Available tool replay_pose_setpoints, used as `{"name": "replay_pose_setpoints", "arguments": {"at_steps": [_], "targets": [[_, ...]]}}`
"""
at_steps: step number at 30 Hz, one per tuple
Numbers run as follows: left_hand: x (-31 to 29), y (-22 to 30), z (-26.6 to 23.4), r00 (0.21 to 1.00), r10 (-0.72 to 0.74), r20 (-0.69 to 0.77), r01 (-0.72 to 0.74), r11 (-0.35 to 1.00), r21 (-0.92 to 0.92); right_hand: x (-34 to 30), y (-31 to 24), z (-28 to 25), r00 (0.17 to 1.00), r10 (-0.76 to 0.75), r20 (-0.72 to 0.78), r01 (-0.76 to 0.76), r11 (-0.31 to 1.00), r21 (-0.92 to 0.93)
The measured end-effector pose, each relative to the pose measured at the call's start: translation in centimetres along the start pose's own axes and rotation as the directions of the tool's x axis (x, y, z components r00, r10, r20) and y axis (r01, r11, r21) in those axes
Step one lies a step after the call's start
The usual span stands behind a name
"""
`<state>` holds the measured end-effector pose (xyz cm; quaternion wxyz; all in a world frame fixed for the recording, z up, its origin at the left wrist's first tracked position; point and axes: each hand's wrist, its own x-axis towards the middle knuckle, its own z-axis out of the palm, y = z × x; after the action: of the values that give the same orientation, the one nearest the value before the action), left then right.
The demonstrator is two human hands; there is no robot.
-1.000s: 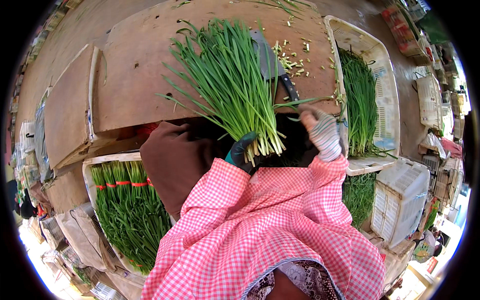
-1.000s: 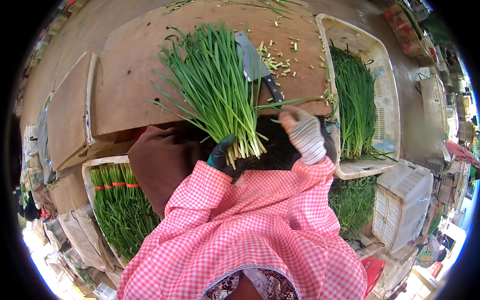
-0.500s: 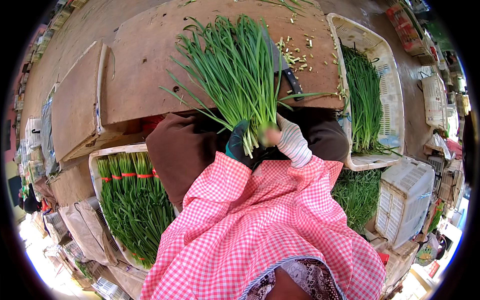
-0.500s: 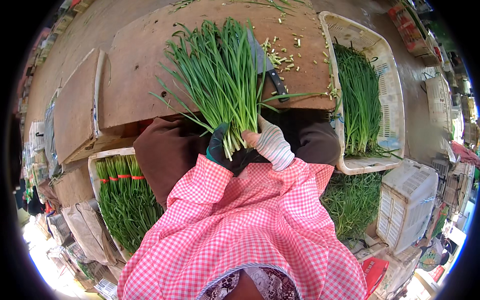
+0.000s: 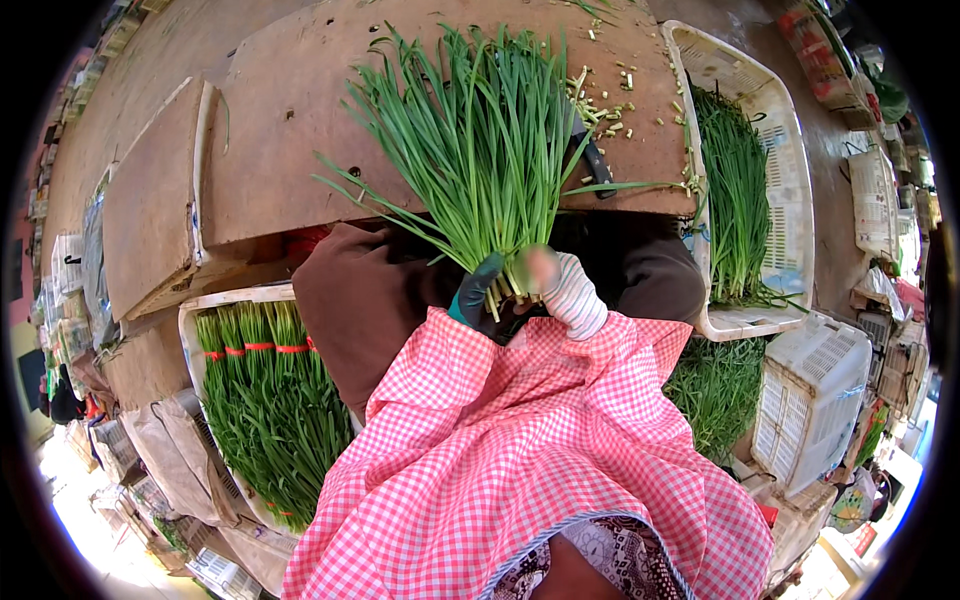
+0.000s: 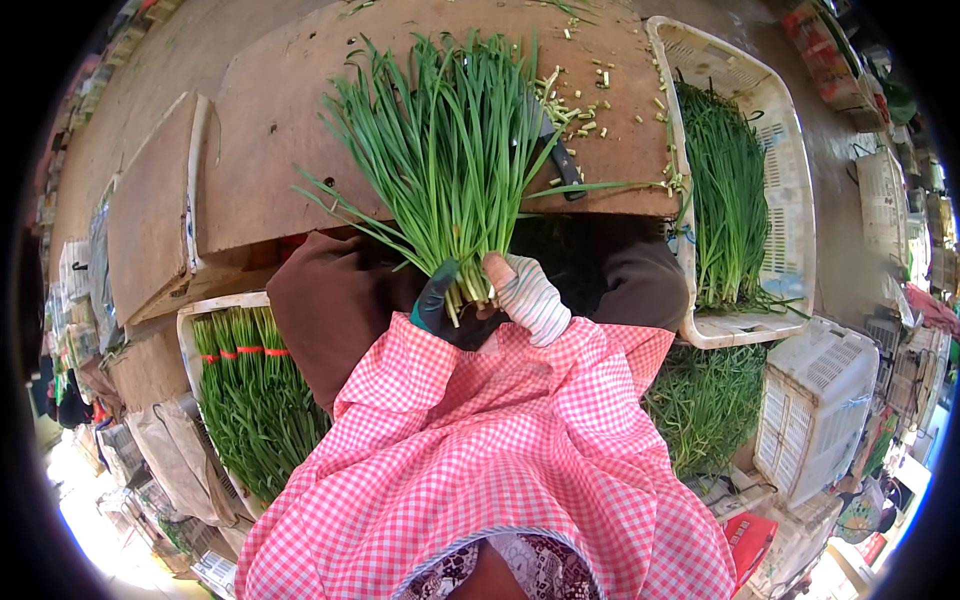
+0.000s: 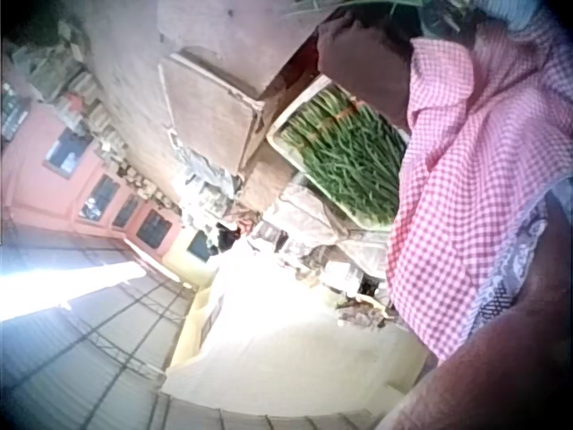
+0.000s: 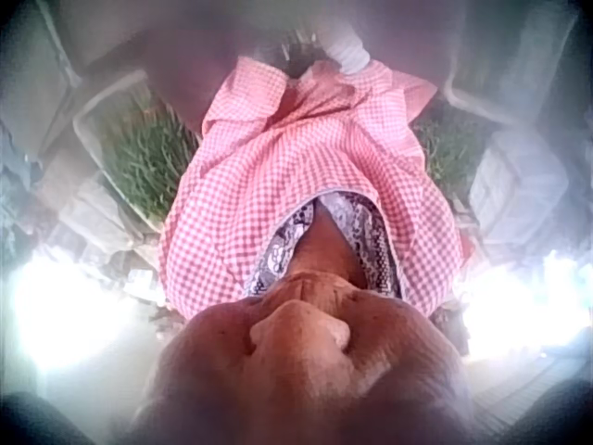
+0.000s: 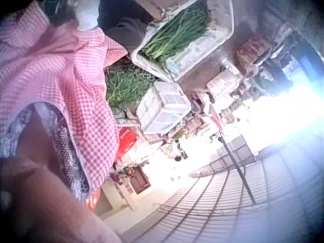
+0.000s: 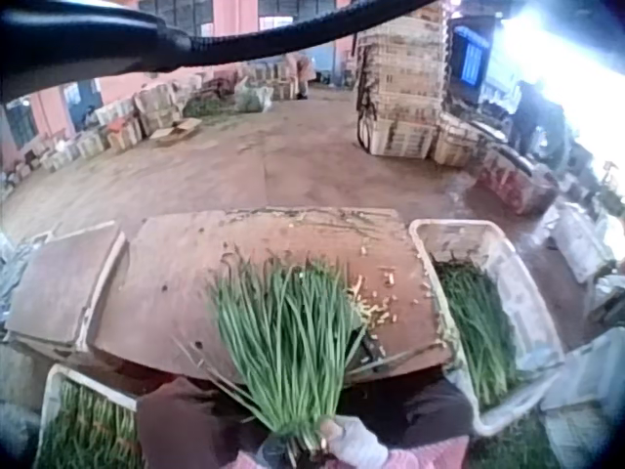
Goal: The person bundles bunches of green leaves with red ties, cuts the ends off with a large knife on a wooden surface, and organizes the trimmed bundles into crates.
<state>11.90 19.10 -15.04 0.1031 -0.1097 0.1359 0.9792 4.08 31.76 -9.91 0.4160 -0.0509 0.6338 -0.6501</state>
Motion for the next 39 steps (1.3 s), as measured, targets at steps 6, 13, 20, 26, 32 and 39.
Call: {"name": "replay_pose_setpoints", "arguments": {"at_steps": [6, 13, 20, 26, 32, 39], "targets": [[-0.3, -1.5, -0.4, 0.998, 0.06, -0.007, -0.059, 0.994, 0.097, 0.4, 0.6, -1.7, 0.999, -0.027, 0.039, 0.041, 0.911, -0.411], [0.2, -1.9, 1.0, 0.982, 0.153, 0.109, -0.172, 0.967, 0.186, -1.2, -1.8, -2.3, 0.994, 0.1, -0.03, -0.096, 0.754, -0.65], [1.2, -0.2, 1.7, 0.999, -0.05, 0.021, 0.05, 0.998, -0.045, -4.1, -9.1, -2.0, 0.95, 0.169, -0.264, -0.242, 0.929, -0.278], [0.3, -1.5, 0.9, 0.988, 0.001, -0.156, -0.016, 0.995, -0.095, 2.1, -10.6, 0.6, 0.992, -0.073, -0.106, -0.069, 0.394, -0.916], [1.2, -0.9, 2.0, 0.985, -0.017, -0.172, 0.016, 1.0, -0.01, 4.2, -8.1, -0.3, 0.948, -0.312, -0.07, 0.093, 0.478, -0.873], [0.3, 0.2, 3.3, 0.992, 0.002, -0.125, -0.001, 1.0, 0.006, 2.2, -11.7, -3.8, 0.888, -0.336, -0.314, 0.159, 0.865, -0.476]]}}
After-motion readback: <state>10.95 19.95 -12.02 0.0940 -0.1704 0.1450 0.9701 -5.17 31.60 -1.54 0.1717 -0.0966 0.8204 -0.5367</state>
